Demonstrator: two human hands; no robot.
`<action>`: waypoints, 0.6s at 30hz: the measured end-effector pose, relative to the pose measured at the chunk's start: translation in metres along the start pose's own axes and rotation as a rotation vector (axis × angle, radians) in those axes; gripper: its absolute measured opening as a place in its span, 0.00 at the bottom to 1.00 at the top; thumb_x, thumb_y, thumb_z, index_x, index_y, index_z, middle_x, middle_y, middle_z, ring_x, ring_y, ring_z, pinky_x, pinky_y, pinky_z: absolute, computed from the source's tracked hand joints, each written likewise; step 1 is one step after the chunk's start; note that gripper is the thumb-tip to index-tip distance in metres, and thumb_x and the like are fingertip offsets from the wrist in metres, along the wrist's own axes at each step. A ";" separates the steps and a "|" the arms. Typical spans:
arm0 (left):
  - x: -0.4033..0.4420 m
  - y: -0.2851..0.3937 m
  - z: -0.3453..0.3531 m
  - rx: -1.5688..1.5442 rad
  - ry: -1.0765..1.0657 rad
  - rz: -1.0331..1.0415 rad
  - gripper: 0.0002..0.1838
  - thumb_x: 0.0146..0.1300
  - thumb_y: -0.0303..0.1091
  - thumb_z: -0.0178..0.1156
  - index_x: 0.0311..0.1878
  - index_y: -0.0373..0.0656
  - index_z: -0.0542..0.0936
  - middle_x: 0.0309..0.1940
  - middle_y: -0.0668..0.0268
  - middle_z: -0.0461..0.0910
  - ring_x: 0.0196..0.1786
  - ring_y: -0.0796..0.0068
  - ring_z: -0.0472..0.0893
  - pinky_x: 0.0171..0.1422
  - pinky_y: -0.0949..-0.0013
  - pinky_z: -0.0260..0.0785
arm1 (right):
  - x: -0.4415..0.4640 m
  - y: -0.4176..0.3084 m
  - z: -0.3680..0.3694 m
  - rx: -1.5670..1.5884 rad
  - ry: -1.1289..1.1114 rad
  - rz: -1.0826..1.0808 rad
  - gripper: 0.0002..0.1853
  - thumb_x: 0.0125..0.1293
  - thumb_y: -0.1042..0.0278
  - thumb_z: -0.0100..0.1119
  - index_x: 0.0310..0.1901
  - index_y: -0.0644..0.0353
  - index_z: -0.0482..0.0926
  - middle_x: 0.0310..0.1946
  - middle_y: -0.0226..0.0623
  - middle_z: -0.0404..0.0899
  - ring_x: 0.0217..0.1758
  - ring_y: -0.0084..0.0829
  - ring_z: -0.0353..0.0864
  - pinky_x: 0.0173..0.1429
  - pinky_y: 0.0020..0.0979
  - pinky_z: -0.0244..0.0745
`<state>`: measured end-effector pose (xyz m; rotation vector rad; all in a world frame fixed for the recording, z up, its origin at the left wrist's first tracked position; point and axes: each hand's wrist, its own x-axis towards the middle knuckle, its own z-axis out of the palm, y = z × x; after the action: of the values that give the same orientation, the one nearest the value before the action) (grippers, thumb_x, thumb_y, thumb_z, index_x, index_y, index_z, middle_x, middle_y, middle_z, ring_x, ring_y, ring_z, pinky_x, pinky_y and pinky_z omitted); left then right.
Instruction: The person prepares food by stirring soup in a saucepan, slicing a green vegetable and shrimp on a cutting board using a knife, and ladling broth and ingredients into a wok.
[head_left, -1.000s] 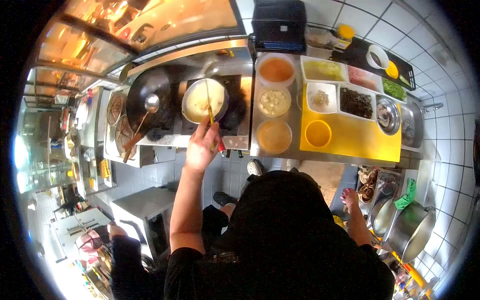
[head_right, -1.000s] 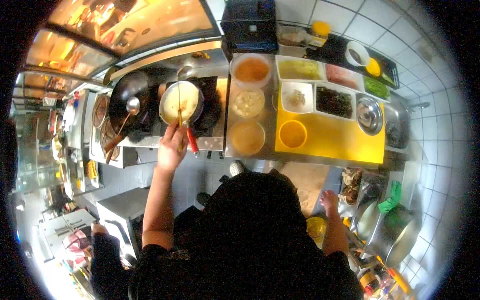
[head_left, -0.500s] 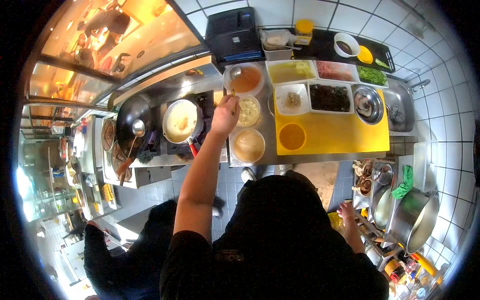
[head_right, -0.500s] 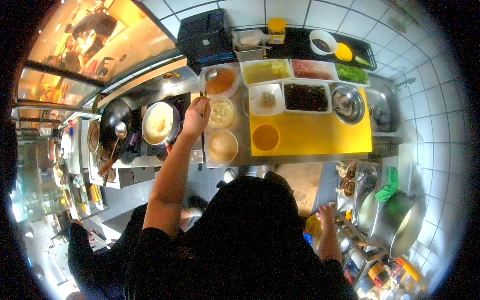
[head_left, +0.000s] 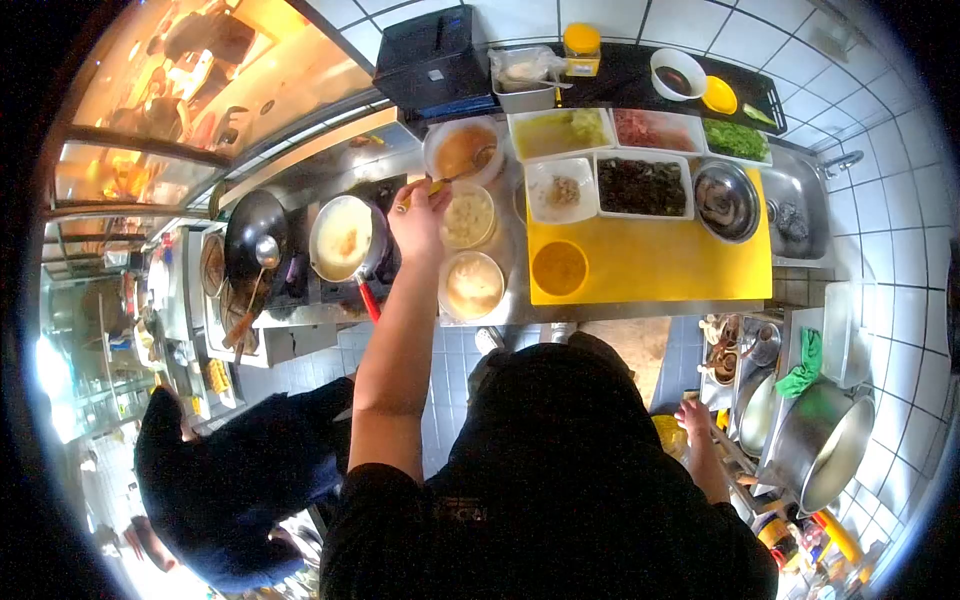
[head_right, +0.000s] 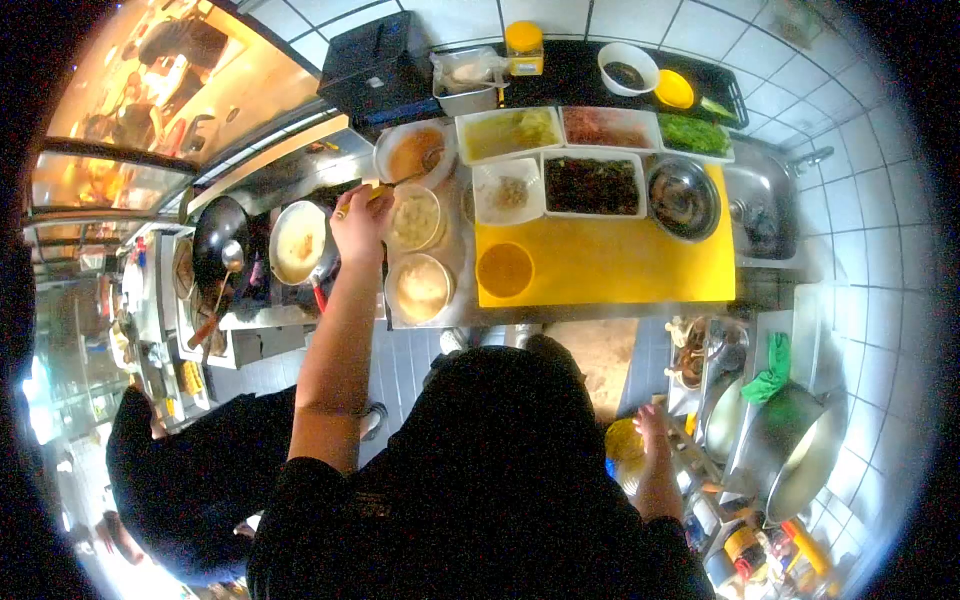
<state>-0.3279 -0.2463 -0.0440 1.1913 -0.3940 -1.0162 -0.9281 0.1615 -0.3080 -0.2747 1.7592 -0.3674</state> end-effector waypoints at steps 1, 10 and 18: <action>0.000 0.004 -0.002 -0.033 0.027 -0.022 0.11 0.69 0.24 0.55 0.50 0.27 0.72 0.42 0.46 0.80 0.44 0.53 0.86 0.52 0.59 0.83 | 0.004 -0.008 -0.003 0.004 -0.087 0.010 0.10 0.71 0.57 0.56 0.47 0.51 0.79 0.32 0.26 0.79 0.27 0.24 0.81 0.28 0.30 0.75; -0.031 0.065 -0.019 0.015 0.079 0.135 0.10 0.71 0.30 0.52 0.47 0.32 0.74 0.44 0.49 0.81 0.45 0.54 0.86 0.53 0.58 0.83 | 0.018 -0.055 0.001 0.062 0.010 -0.045 0.10 0.71 0.60 0.56 0.48 0.54 0.79 0.35 0.31 0.80 0.30 0.29 0.82 0.32 0.31 0.76; -0.069 0.138 -0.073 -0.032 0.204 0.279 0.10 0.69 0.26 0.53 0.46 0.27 0.74 0.42 0.43 0.81 0.46 0.49 0.86 0.57 0.55 0.82 | 0.114 -0.015 -0.029 0.029 -0.249 -0.092 0.17 0.70 0.59 0.44 0.56 0.51 0.74 0.50 0.34 0.76 0.39 0.39 0.79 0.31 0.39 0.74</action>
<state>-0.2500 -0.1455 0.0693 1.1612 -0.3690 -0.6524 -0.9815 0.1073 -0.3994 -0.3659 1.4996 -0.4064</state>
